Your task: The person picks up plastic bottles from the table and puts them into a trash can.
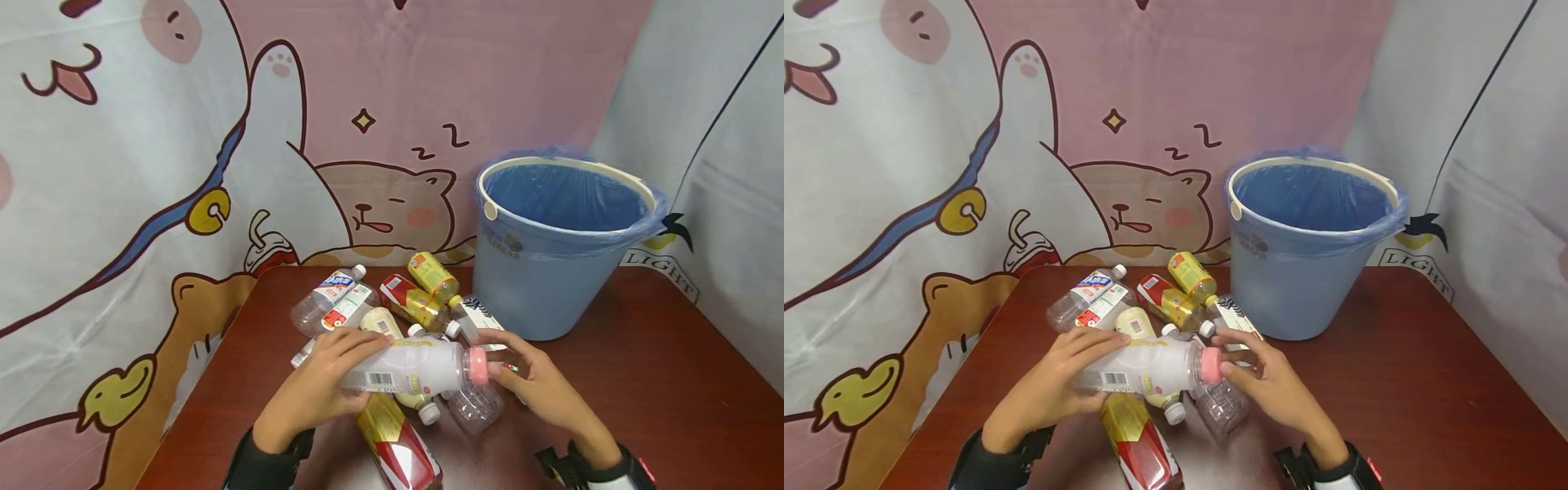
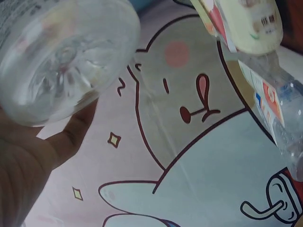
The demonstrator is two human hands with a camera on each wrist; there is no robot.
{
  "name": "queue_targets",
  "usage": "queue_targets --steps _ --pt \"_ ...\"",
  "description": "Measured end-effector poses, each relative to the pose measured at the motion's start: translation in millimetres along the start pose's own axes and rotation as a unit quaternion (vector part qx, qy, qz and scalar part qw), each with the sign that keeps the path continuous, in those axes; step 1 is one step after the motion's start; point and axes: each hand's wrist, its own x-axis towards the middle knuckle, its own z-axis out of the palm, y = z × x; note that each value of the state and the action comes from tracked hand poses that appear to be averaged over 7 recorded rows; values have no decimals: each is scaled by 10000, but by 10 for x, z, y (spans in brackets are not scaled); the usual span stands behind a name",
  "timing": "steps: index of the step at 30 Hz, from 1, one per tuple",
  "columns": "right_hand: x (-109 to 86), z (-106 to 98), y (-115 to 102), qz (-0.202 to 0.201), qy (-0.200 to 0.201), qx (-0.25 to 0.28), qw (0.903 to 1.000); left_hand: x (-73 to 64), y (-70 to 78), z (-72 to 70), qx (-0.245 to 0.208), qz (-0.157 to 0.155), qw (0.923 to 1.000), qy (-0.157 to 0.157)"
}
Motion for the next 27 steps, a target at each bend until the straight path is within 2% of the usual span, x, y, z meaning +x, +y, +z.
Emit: queue_targets --steps 5,9,16,22,27 --pt "-19 10 -32 -280 -391 598 9970 10 63 51 142 120 9998 57" --pt "-12 36 -31 -388 -480 660 9959 12 89 85 315 160 9994 -17" --pt "-18 88 -36 -254 -195 464 9984 19 117 105 499 161 9986 -26" --pt "0 122 -38 -413 167 281 9986 31 142 97 534 135 9985 -51" --pt "3 27 -61 -581 572 -5 9967 98 136 67 420 102 9991 20"
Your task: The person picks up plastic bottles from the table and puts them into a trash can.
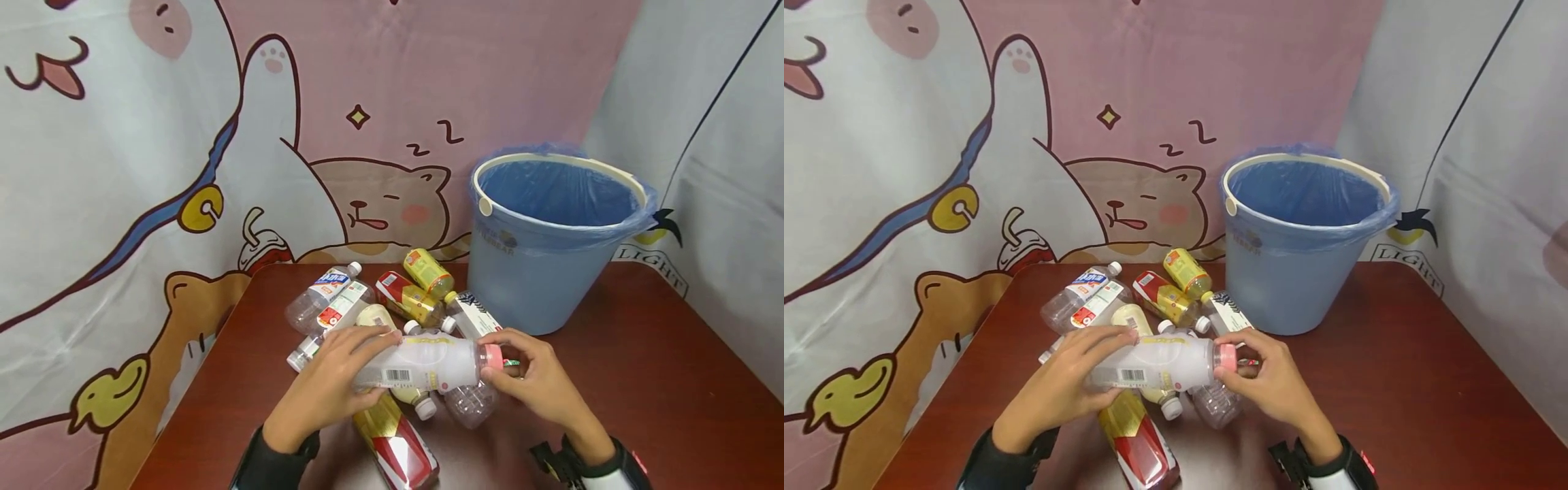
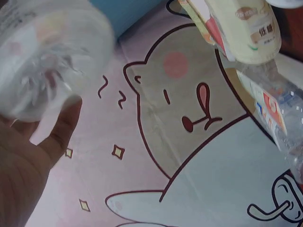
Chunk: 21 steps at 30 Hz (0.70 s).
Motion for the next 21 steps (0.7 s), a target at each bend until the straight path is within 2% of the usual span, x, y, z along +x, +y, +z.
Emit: queue_targets --steps 5,8,11,13,15,17,19,21 --pt "26 -288 -108 -160 478 -134 9986 -9 -119 -98 -75 -231 9991 344" --pt "93 -608 -277 -88 966 -779 9922 -65 -237 -159 30 -524 9974 502" --pt "242 -1000 -514 60 1461 -1324 9804 -139 -370 -187 204 -1024 9932 514" --pt "382 -1272 -702 267 1730 -1520 9727 -194 -457 -182 342 -1477 9879 342" --pt "554 -1533 -889 527 1963 -1545 9669 -249 -535 -165 419 -1933 9802 18" --pt "754 -1768 -1059 735 2140 -1629 9603 -309 -607 -137 443 -2370 9697 -396" --pt "948 -1953 -1204 958 2222 -1953 9504 -364 -663 -117 417 -2724 9579 -807" --pt "1125 -2092 -1299 1011 2194 -2409 9400 -417 -710 -97 369 -2990 9473 -1090"
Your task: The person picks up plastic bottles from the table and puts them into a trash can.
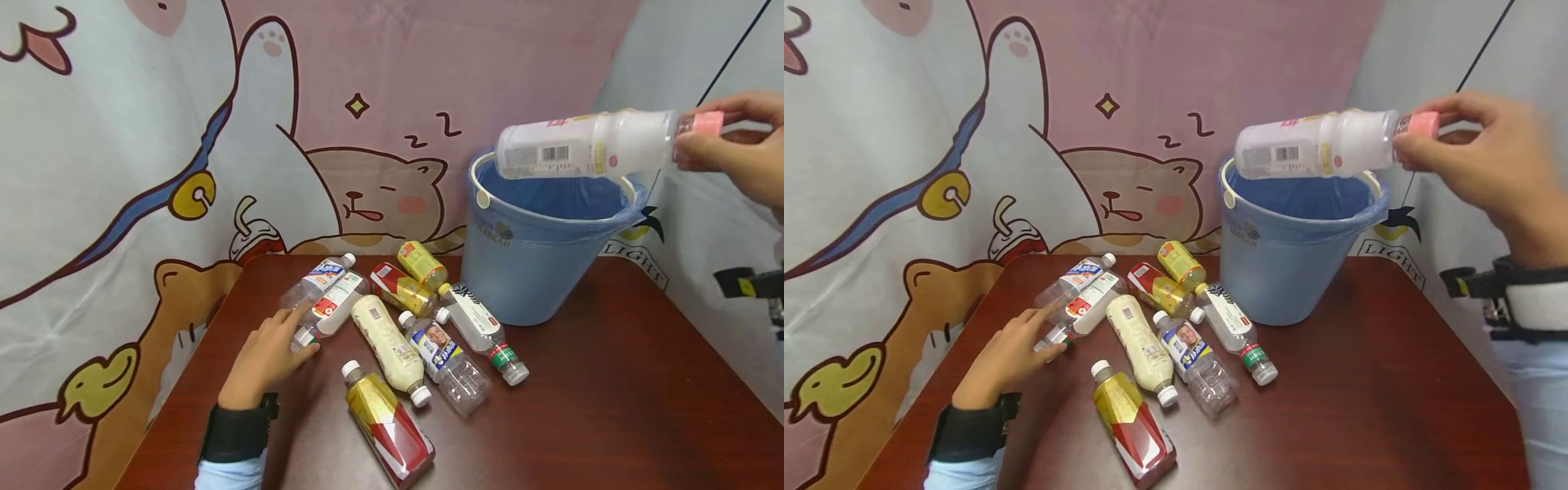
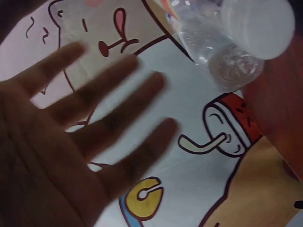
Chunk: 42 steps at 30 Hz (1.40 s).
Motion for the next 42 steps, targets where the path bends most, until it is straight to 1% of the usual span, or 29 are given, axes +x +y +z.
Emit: queue_targets --steps 1,2,4,6,8,9,12,16,20,24,26,28,31,34,38,42 --pt "98 -34 -25 -29 3 -254 9997 -1 -27 10 32 -101 9999 -95" --pt "182 -58 -55 10 -21 -622 9981 -3 -49 19 53 -184 9997 -166" --pt "336 -80 -97 67 -168 -1266 9918 -3 -85 41 87 -307 9992 -243" --pt "480 -88 -131 169 -425 -1829 9821 -1 -114 68 103 -433 9986 -301" --pt "596 -68 -173 356 -725 -2239 9713 -4 -136 93 84 -579 9974 -410" --pt "648 -54 -187 413 -862 -2416 9656 -1 -146 106 66 -647 9968 -475" --pt "782 7 -198 322 -1277 -2723 9531 -2 -169 142 36 -811 9946 -646" --pt "909 105 -170 93 -1753 -2927 9399 -2 -184 182 42 -860 9934 -756" --pt "949 174 -136 142 -2059 -3028 9304 -3 -175 195 10 -856 9934 -763" --pt "923 204 -116 219 -2236 -2993 9273 -8 -161 191 -11 -896 9932 -747" --pt "891 207 -118 203 -2277 -3066 9240 -11 -157 187 2 -914 9931 -740" --pt "858 210 -135 195 -2236 -3209 9201 -11 -153 181 17 -910 9932 -720" --pt "822 206 -179 151 -2214 -3460 9116 -15 -146 161 25 -898 9936 -689" --pt "805 213 -206 160 -2259 -3547 9071 -12 -144 136 19 -866 9940 -674" --pt "790 220 -199 144 -2415 -3599 9011 -2 -142 125 36 -821 9943 -678" --pt "756 227 -199 -25 -2440 -3790 8927 6 -132 132 30 -769 9948 -669"
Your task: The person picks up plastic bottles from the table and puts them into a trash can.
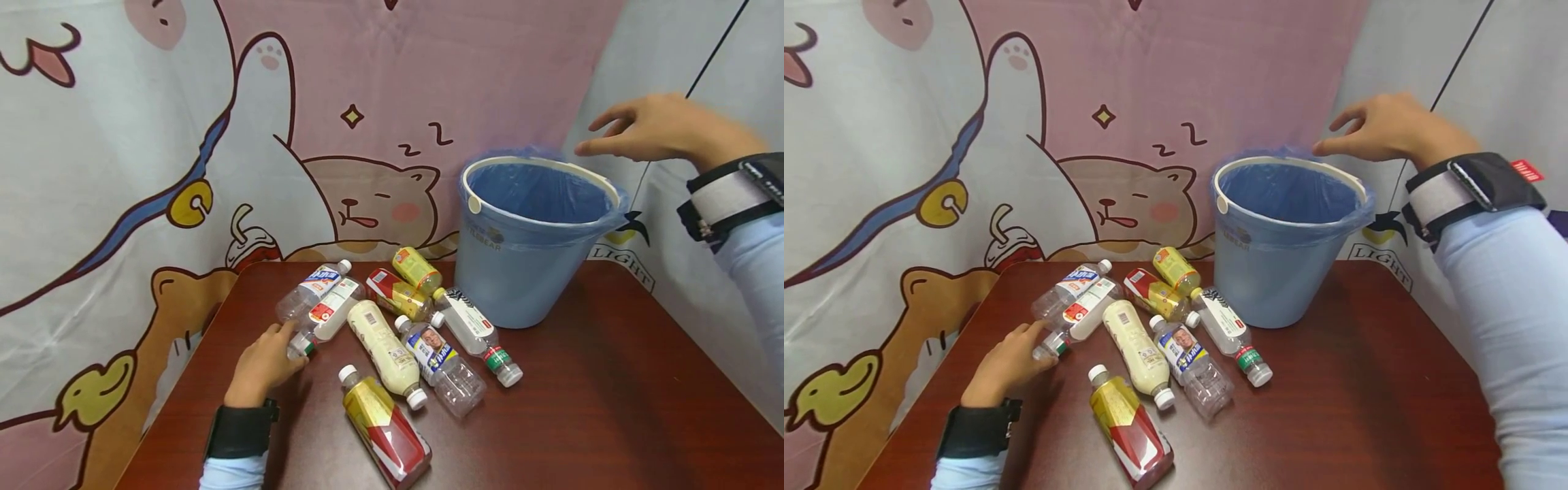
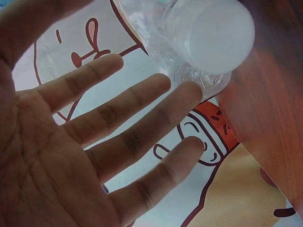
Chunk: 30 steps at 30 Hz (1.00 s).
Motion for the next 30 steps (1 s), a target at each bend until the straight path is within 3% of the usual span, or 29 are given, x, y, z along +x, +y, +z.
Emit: queue_targets --steps 5,10,13,17,20,23,26,30 --pt "-85 56 -105 -254 192 61 9995 -20 7 17 -18 -27 10000 14" --pt "-333 148 -377 -1029 750 637 9898 -35 12 29 -41 -95 9999 -42" --pt "-563 260 -630 -1797 1290 1074 9693 -19 5 37 -27 -128 9999 -79" --pt "-874 501 -1008 -2936 1834 1454 9268 1 -20 41 30 -144 9998 -95" --pt "-1075 730 -1219 -3504 2012 1728 8983 5 -37 41 39 -180 9998 -101" --pt "-1238 1000 -1332 -3825 2013 2329 8712 13 -46 54 4 -201 9997 -104" --pt "-1366 1290 -1377 -3900 1949 2889 8523 17 -61 81 -5 -203 9997 -159" --pt "-1519 1653 -1390 -3707 1743 3534 8410 15 -92 103 8 -277 9992 -282"
